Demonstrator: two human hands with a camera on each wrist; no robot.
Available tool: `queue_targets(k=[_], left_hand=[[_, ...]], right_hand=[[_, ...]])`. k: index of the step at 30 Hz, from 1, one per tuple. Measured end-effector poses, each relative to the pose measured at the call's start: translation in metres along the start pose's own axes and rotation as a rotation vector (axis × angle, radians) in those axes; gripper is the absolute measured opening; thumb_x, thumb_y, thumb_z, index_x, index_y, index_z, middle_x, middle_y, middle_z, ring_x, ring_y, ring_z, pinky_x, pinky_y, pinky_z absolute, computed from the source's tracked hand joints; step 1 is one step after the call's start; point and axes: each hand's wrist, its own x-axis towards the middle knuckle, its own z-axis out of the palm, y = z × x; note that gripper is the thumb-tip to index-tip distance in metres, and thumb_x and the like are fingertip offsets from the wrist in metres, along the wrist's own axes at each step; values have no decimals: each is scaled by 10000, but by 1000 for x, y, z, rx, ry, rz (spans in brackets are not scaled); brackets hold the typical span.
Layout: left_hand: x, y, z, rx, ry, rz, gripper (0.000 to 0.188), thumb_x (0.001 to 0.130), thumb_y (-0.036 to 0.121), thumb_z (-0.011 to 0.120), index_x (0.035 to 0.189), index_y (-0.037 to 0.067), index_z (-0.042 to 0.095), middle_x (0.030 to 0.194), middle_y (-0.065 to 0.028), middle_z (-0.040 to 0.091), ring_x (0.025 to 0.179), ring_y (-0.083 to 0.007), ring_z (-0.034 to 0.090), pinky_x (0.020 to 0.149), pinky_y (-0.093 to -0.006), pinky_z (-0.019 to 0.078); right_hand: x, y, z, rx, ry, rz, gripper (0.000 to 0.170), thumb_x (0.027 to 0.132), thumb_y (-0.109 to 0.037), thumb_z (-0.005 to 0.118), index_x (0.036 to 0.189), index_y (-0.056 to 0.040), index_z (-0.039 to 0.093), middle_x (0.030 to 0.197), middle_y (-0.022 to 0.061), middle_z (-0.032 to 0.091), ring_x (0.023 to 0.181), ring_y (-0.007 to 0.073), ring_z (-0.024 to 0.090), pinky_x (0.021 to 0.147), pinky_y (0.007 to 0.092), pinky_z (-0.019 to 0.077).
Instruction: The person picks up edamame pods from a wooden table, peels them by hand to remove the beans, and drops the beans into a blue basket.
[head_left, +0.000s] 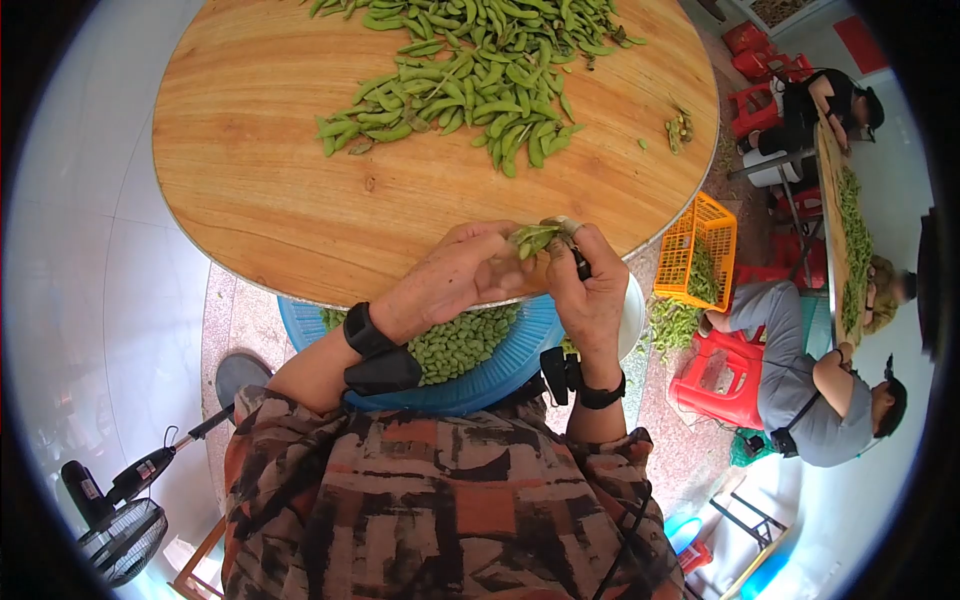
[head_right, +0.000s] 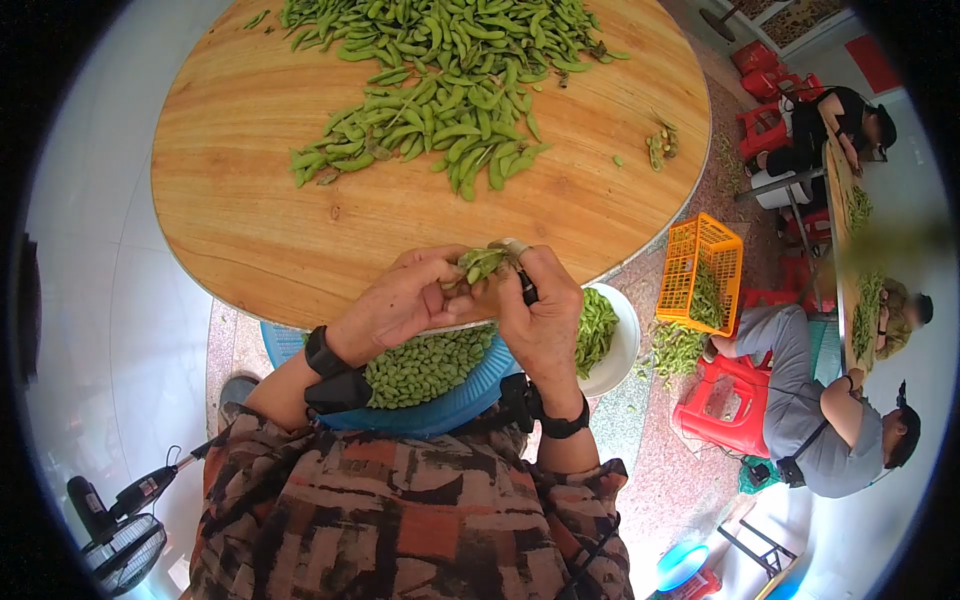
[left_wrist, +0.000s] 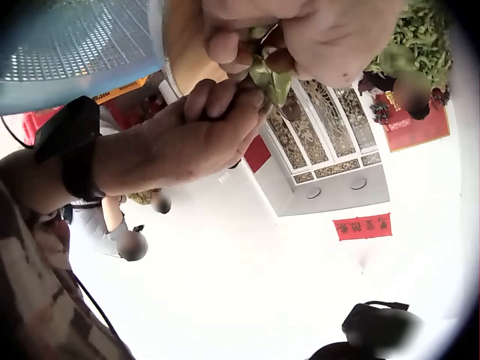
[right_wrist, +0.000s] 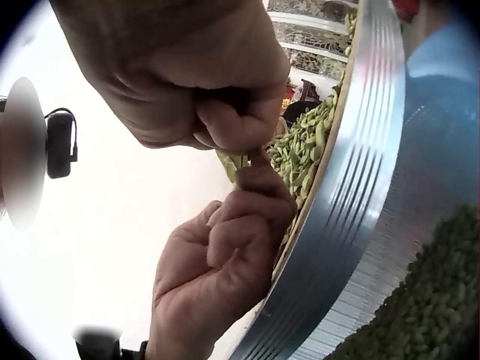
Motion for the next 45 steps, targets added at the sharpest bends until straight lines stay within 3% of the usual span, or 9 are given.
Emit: queue_targets(k=[13,18,20,22,26,30,32,35,45], left_hand=[[-21,16,-12,479,-465,-119,253,974,174,516,1113,-15,611,905,-62,661,733,-140,602,642,-268,482],[-34,44,-3,982,-818,-139,269,953,199,536,1106,-11,608,903,-91,693,798,-165,660,731,-313,517],[-13,52,9,1243,-501,110,248,927,159,584,1097,-19,610,986,-127,687,945,-240,667,814,-335,517],[22,48,11,1756,-182,666,302,860,138,621,1127,1,596,1153,-145,630,1128,-296,589,915,-384,477],[108,53,14,2190,86,1032,441,819,148,634,1241,60,539,1360,-135,481,1326,-318,395,1092,-489,306],[155,67,5,2270,154,1091,436,834,166,616,1246,51,534,1328,-130,499,1312,-315,411,1101,-509,297],[157,71,4,2305,96,702,410,843,184,601,1227,52,542,1296,-122,519,1303,-310,423,1104,-502,301],[131,67,-6,2359,21,878,377,839,157,590,1202,61,551,1268,-109,539,1275,-302,450,1103,-490,313],[27,81,-34,2294,-143,795,276,791,82,630,1067,86,618,1159,-110,580,1191,-293,508,1068,-458,352]], right_hand=[[-7,5,-58,-203,192,-81,211,845,56,591,1032,1,671,787,111,600,664,185,571,586,281,431],[-29,29,-137,-875,-60,154,270,852,-34,576,1112,2,641,816,201,667,734,309,665,655,375,500],[-28,26,-135,-835,-33,118,282,860,-38,569,1132,3,630,797,196,666,715,311,665,647,376,504],[-22,19,-126,-791,-2,75,293,868,-42,561,1152,4,620,777,191,665,695,314,665,639,376,508],[-12,3,-98,-597,49,35,251,886,-36,547,1116,7,638,693,175,637,618,312,639,584,366,485],[-13,-3,-90,-580,39,23,230,880,-26,556,1086,4,654,670,190,594,571,286,603,565,363,464],[-16,-3,-91,-557,38,28,227,880,-23,558,1082,9,654,694,194,614,577,281,609,573,357,470],[-22,5,-94,-552,57,43,222,879,-18,554,1074,18,653,713,191,632,595,283,619,586,355,477],[-20,13,-88,-510,22,82,224,875,-9,559,1077,27,650,761,204,655,661,281,664,623,351,497]])
